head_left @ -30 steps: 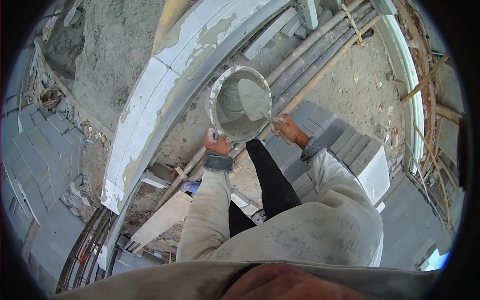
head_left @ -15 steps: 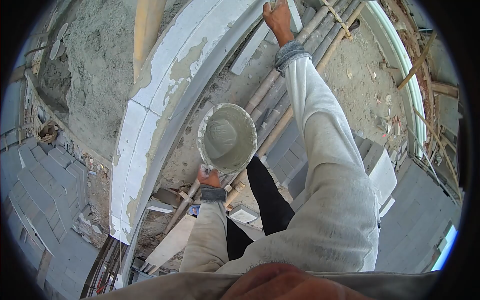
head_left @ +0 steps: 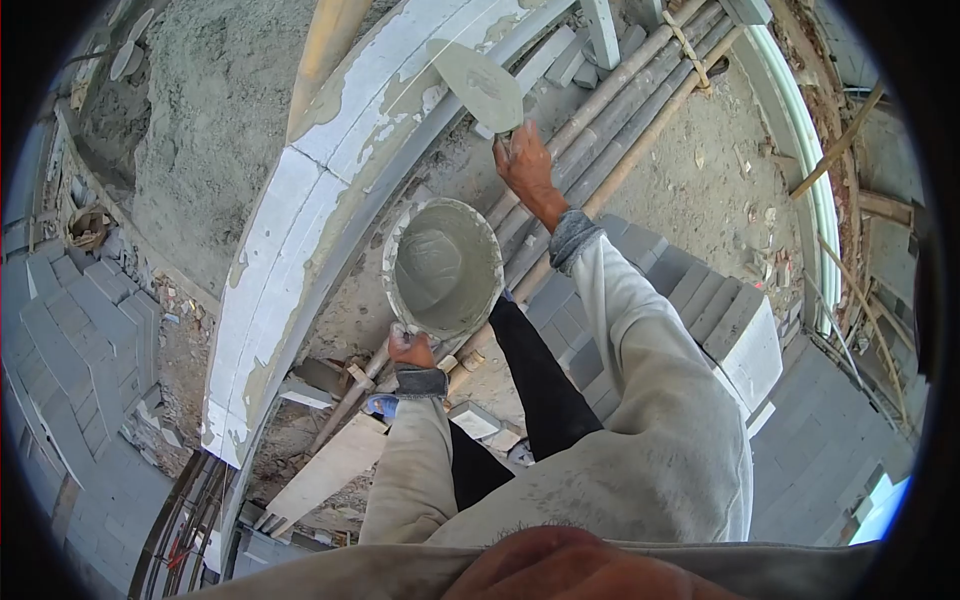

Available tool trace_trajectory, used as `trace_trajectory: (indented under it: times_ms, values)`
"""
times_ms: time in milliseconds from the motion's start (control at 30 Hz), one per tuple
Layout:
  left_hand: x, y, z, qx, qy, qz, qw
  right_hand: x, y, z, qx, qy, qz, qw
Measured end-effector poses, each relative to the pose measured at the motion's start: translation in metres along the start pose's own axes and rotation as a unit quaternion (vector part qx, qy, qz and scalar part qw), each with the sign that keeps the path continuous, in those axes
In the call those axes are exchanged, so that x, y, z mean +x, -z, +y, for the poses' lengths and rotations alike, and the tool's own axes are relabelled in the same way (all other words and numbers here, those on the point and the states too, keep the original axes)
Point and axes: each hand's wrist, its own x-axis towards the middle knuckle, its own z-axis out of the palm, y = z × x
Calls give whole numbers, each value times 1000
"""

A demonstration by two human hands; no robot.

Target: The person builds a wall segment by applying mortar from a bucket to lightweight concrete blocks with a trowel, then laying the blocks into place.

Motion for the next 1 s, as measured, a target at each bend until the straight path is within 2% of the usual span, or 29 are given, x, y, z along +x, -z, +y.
trace_trajectory:
  times_ms: [67,133,200,267,333,367,400,467,533,600,633,733,833,933,967,1000]
  values:
    - [-2,13,-13,20,0,-10,1000,32,-9,-12,-25,-24,36,999]
    - [2,14,-15,4,-6,-11,1000,39,-24,-19,-17,-24,9,1000]
    - [-7,13,-12,-46,0,-4,999,17,-41,-20,-21,-14,-22,999]
    - [-13,18,-12,-47,0,6,999,-26,-51,-20,-41,50,-36,997]
    - [-19,24,-13,-74,24,15,997,-70,-29,-33,-48,84,-110,989]
    - [-19,31,-21,-55,-16,18,998,-97,-14,-40,-32,101,-151,983]
    - [-23,33,-20,-78,-2,25,997,-118,5,-46,-18,122,-192,974]
    - [-28,36,-16,-121,25,40,992,-153,61,-66,20,111,-343,932]
    - [-34,37,-2,-114,46,43,992,-175,101,-80,4,126,-381,916]
    - [-37,41,-3,-57,45,33,997,-156,121,-98,-48,85,-469,878]
    - [-37,41,-10,-32,16,19,999,-149,126,-103,-73,63,-512,853]
    - [-38,31,-15,35,-54,-3,998,-144,77,-98,-84,40,-485,870]
    - [-40,15,-4,79,-109,-27,991,-151,53,-91,-13,19,-534,845]
    - [-42,1,18,63,-97,-36,993,-160,43,-58,116,-122,-514,841]
    - [-41,-5,25,62,-96,-40,993,-148,60,-48,202,-188,-563,779]
    - [-40,-2,30,71,-89,-41,993,-136,84,-49,289,-256,-606,696]
